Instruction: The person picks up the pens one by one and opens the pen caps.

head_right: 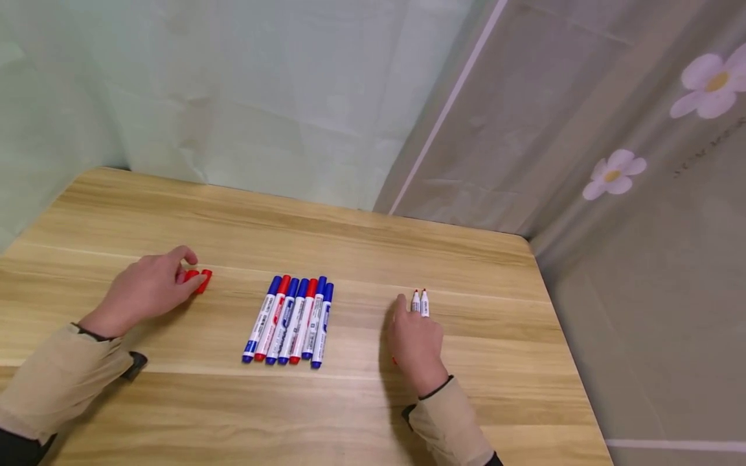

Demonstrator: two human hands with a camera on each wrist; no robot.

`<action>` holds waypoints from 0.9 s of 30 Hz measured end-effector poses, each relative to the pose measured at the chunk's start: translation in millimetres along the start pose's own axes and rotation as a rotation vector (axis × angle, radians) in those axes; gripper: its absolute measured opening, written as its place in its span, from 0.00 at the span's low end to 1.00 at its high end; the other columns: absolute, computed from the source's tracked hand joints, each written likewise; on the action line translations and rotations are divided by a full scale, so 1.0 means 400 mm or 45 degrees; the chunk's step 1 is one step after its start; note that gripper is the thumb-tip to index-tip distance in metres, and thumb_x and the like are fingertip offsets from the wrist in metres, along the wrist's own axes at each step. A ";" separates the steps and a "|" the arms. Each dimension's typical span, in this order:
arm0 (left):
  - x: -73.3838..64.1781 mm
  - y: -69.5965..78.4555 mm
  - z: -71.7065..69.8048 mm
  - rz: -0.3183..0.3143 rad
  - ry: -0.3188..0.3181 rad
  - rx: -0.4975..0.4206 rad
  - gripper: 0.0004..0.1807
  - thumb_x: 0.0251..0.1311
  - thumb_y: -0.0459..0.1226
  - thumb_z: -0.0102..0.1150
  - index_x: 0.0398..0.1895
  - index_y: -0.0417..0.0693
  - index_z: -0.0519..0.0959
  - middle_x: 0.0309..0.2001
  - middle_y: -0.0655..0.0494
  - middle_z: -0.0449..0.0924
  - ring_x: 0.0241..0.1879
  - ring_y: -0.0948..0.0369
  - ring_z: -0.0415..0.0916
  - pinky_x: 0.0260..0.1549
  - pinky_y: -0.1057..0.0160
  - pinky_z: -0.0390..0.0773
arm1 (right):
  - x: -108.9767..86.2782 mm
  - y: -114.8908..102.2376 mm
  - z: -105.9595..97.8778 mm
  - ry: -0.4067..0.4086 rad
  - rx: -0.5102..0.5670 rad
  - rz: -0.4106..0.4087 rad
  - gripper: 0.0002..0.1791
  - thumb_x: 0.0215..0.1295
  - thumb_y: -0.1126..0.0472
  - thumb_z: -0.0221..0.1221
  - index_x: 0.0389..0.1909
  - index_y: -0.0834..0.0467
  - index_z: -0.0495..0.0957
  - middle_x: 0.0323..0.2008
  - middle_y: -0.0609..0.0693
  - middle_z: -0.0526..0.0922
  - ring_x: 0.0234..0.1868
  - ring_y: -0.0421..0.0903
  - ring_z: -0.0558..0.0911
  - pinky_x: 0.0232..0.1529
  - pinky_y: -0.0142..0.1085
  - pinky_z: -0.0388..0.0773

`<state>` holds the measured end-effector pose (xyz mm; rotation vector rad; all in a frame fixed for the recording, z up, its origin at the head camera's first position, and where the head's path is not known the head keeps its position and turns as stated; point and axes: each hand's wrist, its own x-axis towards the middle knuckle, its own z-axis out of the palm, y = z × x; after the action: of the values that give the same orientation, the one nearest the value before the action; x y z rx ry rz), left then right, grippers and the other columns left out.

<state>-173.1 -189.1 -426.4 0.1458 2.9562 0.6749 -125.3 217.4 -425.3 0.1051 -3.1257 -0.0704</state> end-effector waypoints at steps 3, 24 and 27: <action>-0.001 0.002 -0.001 -0.001 -0.001 0.005 0.20 0.60 0.41 0.59 0.48 0.36 0.69 0.20 0.51 0.68 0.18 0.57 0.63 0.16 0.63 0.59 | 0.002 0.003 0.001 0.000 0.000 0.012 0.24 0.62 0.55 0.62 0.56 0.58 0.69 0.17 0.55 0.75 0.08 0.45 0.67 0.08 0.35 0.58; -0.007 0.009 0.005 0.014 0.035 -0.007 0.20 0.60 0.43 0.60 0.46 0.37 0.70 0.18 0.53 0.67 0.16 0.58 0.62 0.15 0.64 0.57 | 0.000 0.011 -0.002 -0.010 -0.025 0.010 0.22 0.63 0.56 0.62 0.57 0.54 0.71 0.18 0.55 0.76 0.10 0.46 0.67 0.09 0.36 0.58; -0.007 0.010 0.006 0.017 0.052 -0.017 0.20 0.60 0.44 0.60 0.46 0.37 0.71 0.17 0.53 0.67 0.16 0.58 0.61 0.15 0.64 0.58 | -0.001 0.011 -0.004 -0.004 -0.017 0.008 0.22 0.63 0.57 0.61 0.57 0.54 0.72 0.19 0.55 0.77 0.10 0.45 0.66 0.09 0.35 0.57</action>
<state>-169.6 -184.8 -426.4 0.1526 2.9914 0.7081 -125.3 221.8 -423.5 0.0951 -3.1284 -0.0909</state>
